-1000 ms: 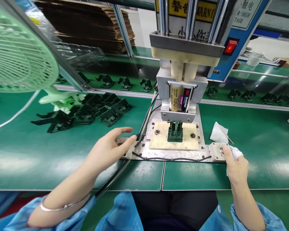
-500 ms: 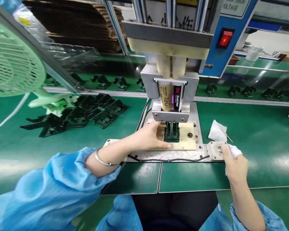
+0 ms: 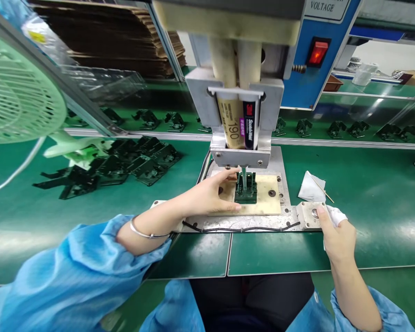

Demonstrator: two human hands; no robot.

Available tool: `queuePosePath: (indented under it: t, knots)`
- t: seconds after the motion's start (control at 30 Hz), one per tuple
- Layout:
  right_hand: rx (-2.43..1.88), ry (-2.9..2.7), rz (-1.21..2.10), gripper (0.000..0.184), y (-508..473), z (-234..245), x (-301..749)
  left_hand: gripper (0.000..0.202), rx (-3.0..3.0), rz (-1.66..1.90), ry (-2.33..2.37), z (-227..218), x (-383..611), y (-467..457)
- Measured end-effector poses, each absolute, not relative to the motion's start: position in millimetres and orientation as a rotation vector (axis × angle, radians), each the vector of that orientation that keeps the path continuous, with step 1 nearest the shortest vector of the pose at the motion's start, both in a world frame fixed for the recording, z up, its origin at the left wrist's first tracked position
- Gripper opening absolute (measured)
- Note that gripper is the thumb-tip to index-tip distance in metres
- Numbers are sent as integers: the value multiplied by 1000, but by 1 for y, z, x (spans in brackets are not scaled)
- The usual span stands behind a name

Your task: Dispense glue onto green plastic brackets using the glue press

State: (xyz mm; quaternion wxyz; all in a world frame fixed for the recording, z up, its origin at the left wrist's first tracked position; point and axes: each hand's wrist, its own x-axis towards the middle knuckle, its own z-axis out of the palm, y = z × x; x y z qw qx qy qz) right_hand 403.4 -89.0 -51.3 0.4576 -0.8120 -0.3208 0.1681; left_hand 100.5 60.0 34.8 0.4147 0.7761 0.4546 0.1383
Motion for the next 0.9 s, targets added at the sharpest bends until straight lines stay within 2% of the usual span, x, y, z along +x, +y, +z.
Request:
queuePosePath:
  t: [0.2,0.5,0.67,0.8,0.9]
  knots:
    - [-1987,-822,381,73,-89,-50,403,79,1865,504,1086,32,103,61]
    - [-1970,-842,343,72,-88,-52,403,63,1638,493,953,42,115,58]
    - [-1997,-810,375,74,-89,-50,402,47,1556,412,1014,50,110,50]
    - [-2008,-811,370,75,-90,-52,404,48,1243,395,1081,40,99,25]
    - [-1987,-819,349,71,-86,-56,407,52,887,256,997,32,88,-6]
